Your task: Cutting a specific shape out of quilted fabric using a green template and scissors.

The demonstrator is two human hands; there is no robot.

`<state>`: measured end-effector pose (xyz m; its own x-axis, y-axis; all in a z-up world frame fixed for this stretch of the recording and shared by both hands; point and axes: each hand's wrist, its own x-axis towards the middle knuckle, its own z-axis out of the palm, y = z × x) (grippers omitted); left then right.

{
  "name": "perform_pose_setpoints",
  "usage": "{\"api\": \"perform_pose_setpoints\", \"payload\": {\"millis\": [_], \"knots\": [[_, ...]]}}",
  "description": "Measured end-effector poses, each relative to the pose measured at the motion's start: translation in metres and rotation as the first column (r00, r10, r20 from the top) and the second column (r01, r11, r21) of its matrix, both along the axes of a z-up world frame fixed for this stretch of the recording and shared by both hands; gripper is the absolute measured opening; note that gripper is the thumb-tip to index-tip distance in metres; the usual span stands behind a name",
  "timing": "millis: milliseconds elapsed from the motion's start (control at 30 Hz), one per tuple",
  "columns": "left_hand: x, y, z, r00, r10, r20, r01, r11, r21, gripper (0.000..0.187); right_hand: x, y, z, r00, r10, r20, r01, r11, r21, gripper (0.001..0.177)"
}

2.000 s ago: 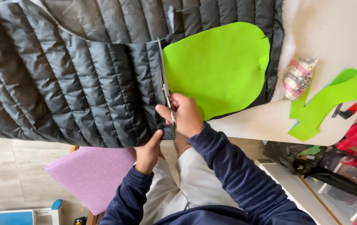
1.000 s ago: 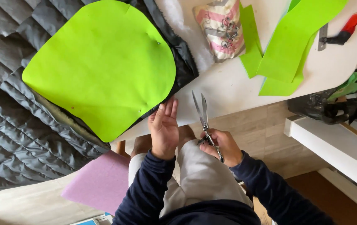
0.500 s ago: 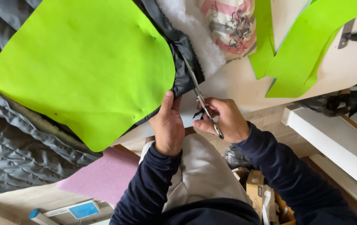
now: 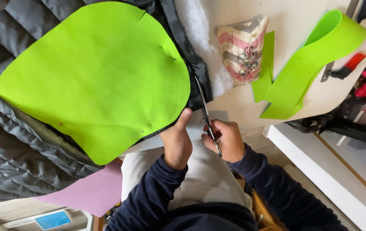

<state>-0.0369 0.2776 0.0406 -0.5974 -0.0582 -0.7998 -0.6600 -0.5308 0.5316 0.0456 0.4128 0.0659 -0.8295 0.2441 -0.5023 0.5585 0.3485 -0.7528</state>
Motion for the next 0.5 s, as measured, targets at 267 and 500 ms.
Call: {"api": "perform_pose_setpoints", "payload": {"millis": [267, 500], "knots": [[0.011, 0.006, -0.017, 0.999, 0.039, 0.026, -0.036, 0.994, -0.105, 0.079, -0.042, 0.012, -0.011, 0.998, 0.051, -0.045, -0.058, 0.981, -0.185, 0.025], [0.018, 0.007, -0.020, 0.997, 0.074, 0.028, -0.070, 0.991, -0.116, 0.080, -0.025, 0.013, -0.010, 0.998, 0.037, -0.053, -0.045, 0.988, -0.145, 0.012]]}}
